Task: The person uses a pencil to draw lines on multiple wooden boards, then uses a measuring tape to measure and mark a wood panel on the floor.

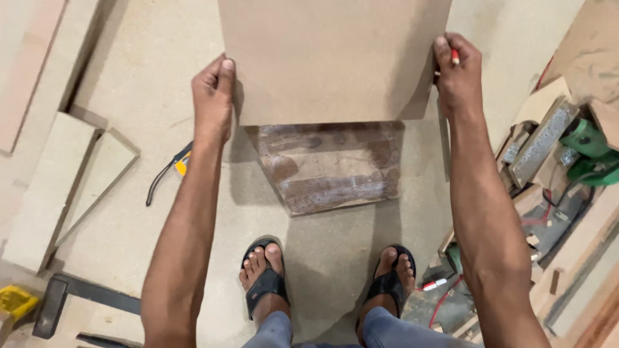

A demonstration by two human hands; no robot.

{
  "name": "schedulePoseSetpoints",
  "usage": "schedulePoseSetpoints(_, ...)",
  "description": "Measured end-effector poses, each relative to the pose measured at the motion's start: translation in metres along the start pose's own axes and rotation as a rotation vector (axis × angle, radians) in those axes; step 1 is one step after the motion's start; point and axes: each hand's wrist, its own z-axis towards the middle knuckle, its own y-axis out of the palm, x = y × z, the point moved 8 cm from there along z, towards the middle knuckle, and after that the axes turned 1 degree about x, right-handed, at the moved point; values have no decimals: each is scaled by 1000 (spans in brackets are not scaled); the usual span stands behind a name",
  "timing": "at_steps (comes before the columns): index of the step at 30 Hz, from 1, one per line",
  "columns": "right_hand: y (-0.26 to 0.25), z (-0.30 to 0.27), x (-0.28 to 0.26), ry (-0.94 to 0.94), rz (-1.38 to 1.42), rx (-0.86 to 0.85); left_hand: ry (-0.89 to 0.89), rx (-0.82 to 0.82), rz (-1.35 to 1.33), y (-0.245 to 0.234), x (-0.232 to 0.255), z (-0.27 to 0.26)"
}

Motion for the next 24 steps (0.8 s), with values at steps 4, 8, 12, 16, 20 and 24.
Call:
schedulePoseSetpoints(4,-3,-10,8,85,41,46,-79,3,-76,-2,-7,-9)
schedulePoseSetpoints(8,-6,-11,-1,65,119,40,-160,9,-138,-1,-13,-14)
schedulePoseSetpoints(12,2,-19,-23,58,117,5,-70,-10,-179,3,-3,-14)
schedulePoseSetpoints(16,15,-14,-63,-244,-7,-202,20,-8,-20,1,26,0)
schedulePoseSetpoints(20,21,3,-50,-208,-42,-212,56,-9,-71,-8,38,8)
schedulePoseSetpoints(24,32,9,-12,-54,-305,-118,156,65,-81,-22,28,15)
